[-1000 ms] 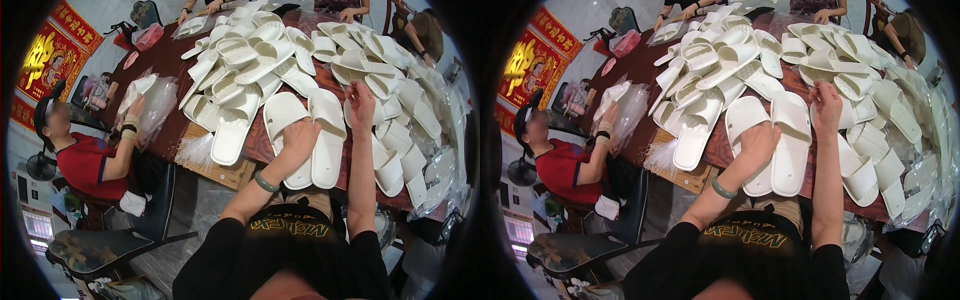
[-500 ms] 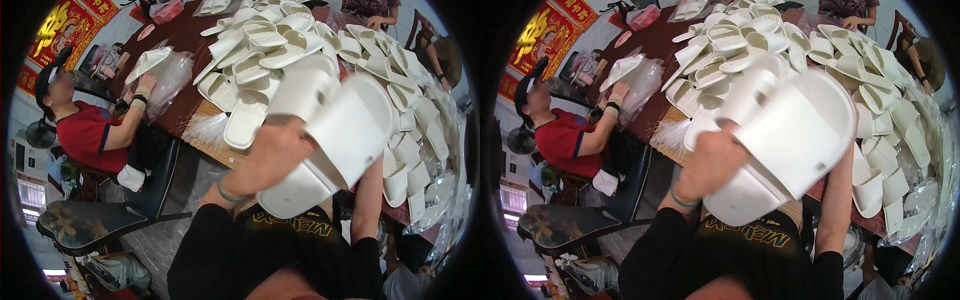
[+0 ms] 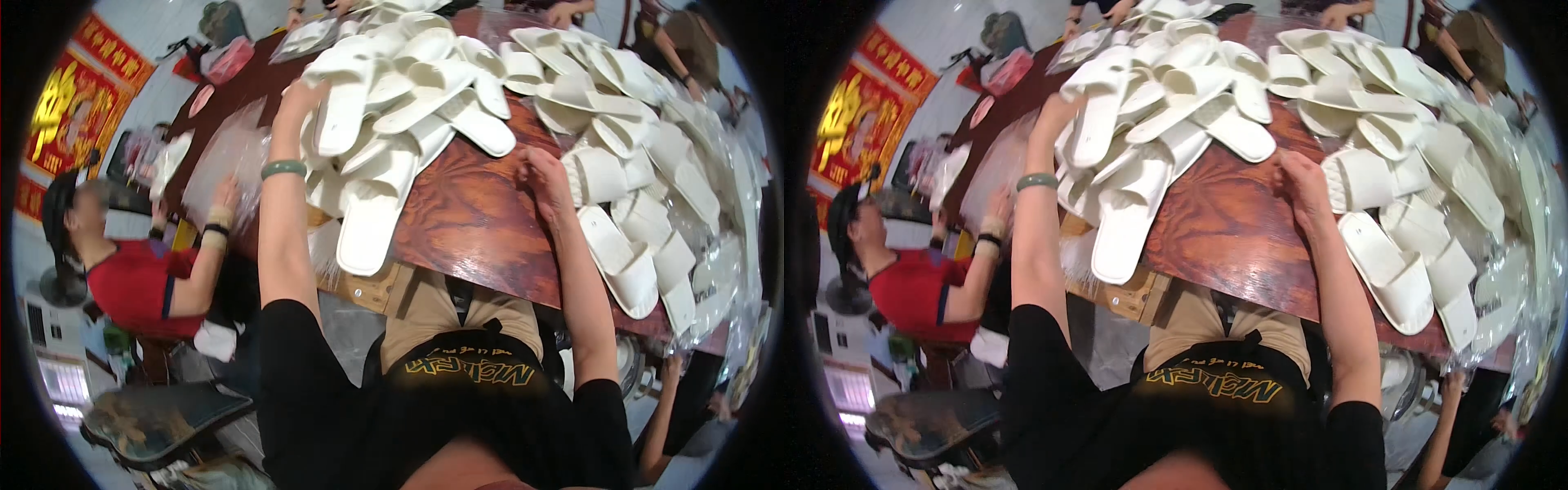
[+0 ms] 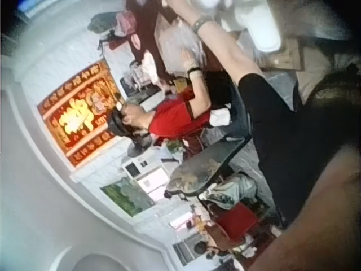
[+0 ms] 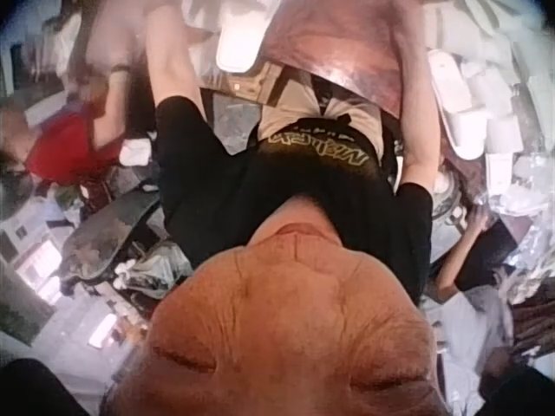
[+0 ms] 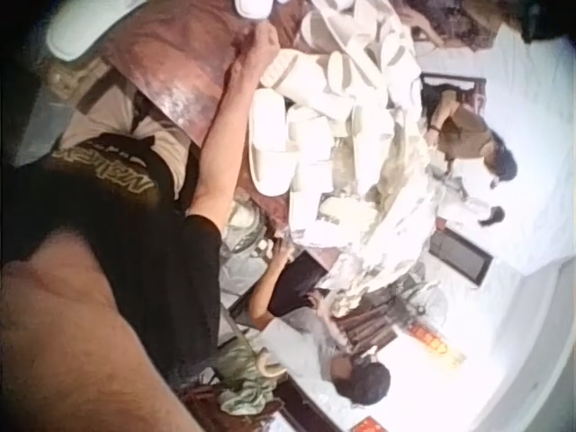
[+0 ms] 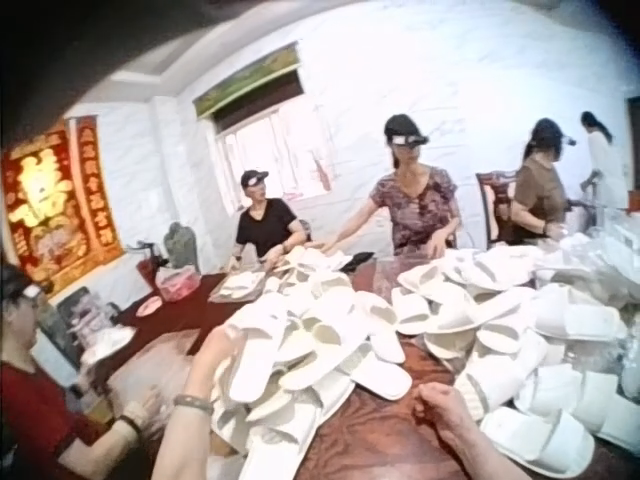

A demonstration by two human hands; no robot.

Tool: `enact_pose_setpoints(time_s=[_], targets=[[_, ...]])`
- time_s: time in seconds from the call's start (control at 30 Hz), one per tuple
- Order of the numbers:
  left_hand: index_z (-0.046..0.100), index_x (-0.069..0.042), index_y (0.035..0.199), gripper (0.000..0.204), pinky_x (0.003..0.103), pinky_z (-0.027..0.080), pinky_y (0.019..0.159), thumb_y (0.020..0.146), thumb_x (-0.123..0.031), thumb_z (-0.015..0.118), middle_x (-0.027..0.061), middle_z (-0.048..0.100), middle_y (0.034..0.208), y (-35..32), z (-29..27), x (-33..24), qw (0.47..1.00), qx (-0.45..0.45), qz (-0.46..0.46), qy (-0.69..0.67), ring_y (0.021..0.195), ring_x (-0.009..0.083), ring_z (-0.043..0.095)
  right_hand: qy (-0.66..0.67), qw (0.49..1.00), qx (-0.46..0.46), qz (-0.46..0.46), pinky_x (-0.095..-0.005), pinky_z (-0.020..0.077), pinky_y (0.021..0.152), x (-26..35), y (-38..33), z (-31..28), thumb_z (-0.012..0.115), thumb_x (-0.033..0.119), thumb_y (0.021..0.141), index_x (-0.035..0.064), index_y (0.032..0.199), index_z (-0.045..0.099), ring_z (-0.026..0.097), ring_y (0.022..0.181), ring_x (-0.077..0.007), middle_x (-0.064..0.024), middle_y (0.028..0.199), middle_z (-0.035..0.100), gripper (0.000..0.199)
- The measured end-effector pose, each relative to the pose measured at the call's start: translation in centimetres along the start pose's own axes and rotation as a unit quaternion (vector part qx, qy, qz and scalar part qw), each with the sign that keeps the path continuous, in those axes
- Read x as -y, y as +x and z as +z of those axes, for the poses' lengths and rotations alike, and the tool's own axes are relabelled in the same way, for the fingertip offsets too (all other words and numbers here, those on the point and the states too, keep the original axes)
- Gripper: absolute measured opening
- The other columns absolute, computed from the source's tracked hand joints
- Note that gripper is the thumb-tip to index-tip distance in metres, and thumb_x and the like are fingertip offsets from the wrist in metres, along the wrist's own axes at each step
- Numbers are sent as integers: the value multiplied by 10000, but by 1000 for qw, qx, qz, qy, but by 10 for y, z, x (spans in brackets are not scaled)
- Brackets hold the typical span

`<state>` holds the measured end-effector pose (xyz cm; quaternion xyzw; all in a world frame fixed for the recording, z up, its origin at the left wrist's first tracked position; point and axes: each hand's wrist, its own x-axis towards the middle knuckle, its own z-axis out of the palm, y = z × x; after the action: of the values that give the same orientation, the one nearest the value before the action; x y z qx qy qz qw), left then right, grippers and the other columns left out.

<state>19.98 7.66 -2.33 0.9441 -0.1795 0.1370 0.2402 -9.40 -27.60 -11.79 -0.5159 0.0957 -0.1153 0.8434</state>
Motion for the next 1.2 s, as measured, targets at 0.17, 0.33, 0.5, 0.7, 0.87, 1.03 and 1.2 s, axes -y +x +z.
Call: enact_pose_setpoints(time_s=[0.17,0.33,0.5,0.7,0.87,1.03,1.2], targets=[[613,-32,1119,421,398,437,871,895,-352,456,185,626,1087,6,58,78,981,15,-135,-140,1003,326,586,-66,998,6,14,-213,343,513,-22,13,8,609,216,855,86,763,572,420,552,-60,44,625,467,163],[631,113,887,611,425,448,718,823,-486,528,247,647,820,-10,29,95,993,-28,-108,-42,761,316,600,-111,991,50,-49,-214,377,531,-25,11,14,648,227,829,30,792,637,474,590,-57,21,673,551,201],[624,79,1022,645,326,401,470,890,-525,439,29,509,576,-56,-26,14,950,-140,-121,-251,489,178,504,-246,952,59,-172,-276,434,547,-30,5,14,646,255,804,17,799,654,534,591,-104,-20,671,599,238],[563,24,1057,379,186,156,372,934,-283,378,-79,272,571,-169,-104,-95,785,134,-40,-603,426,11,204,-414,845,103,-323,-351,482,622,-10,-27,39,621,201,793,37,833,628,605,697,-264,-114,799,621,169],[584,32,889,262,187,179,446,908,-207,478,-67,376,620,-256,-74,-126,917,-33,39,-397,487,10,278,-506,724,-10,-469,-398,494,681,34,-126,24,630,156,785,50,866,587,607,796,-291,-109,856,608,140],[617,22,916,218,183,241,473,916,-174,523,-42,469,632,-299,-27,-185,893,202,-33,-400,530,14,355,-543,716,-307,-315,-395,499,751,61,-219,-59,636,-2,744,10,962,584,603,855,-321,-148,912,611,224],[589,30,1052,291,287,463,804,924,-222,518,122,654,951,-285,62,-290,820,411,170,-361,897,183,614,-665,517,-443,-306,-377,468,770,75,-226,-152,622,96,804,1,1033,578,578,890,-324,-155,976,602,251]])
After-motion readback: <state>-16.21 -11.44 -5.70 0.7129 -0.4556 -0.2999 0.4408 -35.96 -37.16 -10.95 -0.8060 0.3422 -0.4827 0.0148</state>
